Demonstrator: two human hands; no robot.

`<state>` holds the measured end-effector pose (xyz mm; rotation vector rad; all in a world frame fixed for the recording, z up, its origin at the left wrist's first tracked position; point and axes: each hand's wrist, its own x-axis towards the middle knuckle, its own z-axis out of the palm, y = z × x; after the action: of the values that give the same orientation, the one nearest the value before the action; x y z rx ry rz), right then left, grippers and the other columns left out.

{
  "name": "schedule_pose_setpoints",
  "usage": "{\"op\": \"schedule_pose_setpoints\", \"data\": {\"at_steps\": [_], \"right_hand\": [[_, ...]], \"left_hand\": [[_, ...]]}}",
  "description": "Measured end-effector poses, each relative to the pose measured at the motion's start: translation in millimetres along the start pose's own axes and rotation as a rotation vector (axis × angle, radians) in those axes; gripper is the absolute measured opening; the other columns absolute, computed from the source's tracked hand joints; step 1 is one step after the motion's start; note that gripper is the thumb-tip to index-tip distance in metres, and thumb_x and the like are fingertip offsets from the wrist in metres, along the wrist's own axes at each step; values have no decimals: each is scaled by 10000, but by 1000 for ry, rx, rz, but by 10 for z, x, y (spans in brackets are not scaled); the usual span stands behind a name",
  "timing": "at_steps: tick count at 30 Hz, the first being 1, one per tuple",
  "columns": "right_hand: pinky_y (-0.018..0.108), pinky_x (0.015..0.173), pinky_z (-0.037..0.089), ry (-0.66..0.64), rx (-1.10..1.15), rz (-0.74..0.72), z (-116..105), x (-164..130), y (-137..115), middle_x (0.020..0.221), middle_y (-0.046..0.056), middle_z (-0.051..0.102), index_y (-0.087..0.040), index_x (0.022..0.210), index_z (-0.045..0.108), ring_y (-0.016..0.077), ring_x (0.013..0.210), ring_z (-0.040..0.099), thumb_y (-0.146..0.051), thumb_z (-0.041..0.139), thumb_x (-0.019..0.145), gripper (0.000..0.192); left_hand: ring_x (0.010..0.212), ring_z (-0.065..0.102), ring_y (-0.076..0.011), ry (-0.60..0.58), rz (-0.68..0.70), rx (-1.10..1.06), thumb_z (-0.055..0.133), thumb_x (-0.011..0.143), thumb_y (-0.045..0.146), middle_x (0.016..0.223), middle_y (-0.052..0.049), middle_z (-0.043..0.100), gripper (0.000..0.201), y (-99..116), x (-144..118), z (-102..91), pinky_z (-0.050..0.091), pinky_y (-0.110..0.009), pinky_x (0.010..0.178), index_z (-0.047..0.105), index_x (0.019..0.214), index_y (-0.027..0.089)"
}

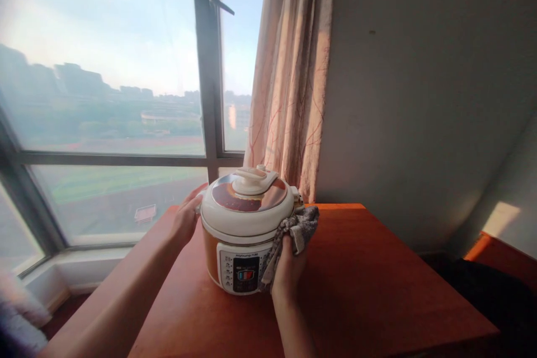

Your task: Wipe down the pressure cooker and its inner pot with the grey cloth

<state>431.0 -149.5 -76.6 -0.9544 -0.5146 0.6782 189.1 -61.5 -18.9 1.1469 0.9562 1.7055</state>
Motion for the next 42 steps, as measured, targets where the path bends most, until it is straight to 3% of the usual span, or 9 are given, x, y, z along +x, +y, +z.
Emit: {"op": "schedule_pose_setpoints", "data": {"at_steps": [4,8,12,16,20,28,34,37,42], "right_hand": [[376,967,525,-117,152,66,58,555,-36,1159,-4,737,-257,1176,655,210,1110,666,-429,621,790,424],[437,942,551,-376,221,363,111,1071,-125,926,38,785,-247,960,722,266,1046,707,-613,558,794,433],[464,992,525,-565,275,375,146,1287,-190,909,32,790,-258,974,726,287,1104,691,-715,562,761,530],[465,997,526,-508,294,355,133,1219,-140,941,32,789,-259,1007,719,288,1107,691,-713,551,781,535],[413,934,559,-332,294,347,34,993,-49,911,1,781,-259,1010,707,241,988,723,-556,573,817,379],[328,738,573,50,161,138,-235,157,-52,867,-43,744,-249,991,680,201,812,702,-382,692,744,281],[361,721,528,-19,-157,-90,-367,-424,55,868,40,734,-197,902,686,247,804,667,-404,702,741,262],[428,881,508,-120,-175,-180,-251,-309,-14,941,58,715,-207,938,687,258,928,656,-418,675,764,274],[520,1090,359,-195,-209,-387,91,367,-359,1074,69,689,-223,988,689,272,1135,582,-442,632,749,329]], "left_hand": [[1015,635,-277,1,18,55,709,742,483,1171,-98,720,619,-27,21,-28,468,-352,852,666,1274,170],[1037,630,-283,1,16,54,687,748,450,1178,-96,719,607,-24,10,-13,463,-349,846,656,1286,170],[1014,628,-272,24,21,49,680,740,444,1154,-84,726,617,3,-12,20,452,-339,850,652,1292,169],[1024,626,-276,24,29,40,672,745,437,1158,-97,721,610,-3,-12,30,448,-346,860,651,1284,154],[1067,618,-278,31,44,52,674,753,438,1189,-99,712,583,-33,-6,22,446,-330,861,664,1264,159],[1024,628,-269,19,52,77,675,754,477,1136,-104,724,620,-42,-10,8,457,-322,826,658,1280,150],[939,635,-260,29,40,69,703,701,505,1034,-92,744,699,-21,-15,19,463,-338,815,649,1301,150],[909,636,-259,28,45,89,696,694,520,1035,-93,740,728,-10,-17,18,464,-342,798,646,1314,141],[881,629,-243,21,23,65,692,696,491,1098,-101,728,728,-9,-11,19,454,-326,767,633,1328,136]]}}
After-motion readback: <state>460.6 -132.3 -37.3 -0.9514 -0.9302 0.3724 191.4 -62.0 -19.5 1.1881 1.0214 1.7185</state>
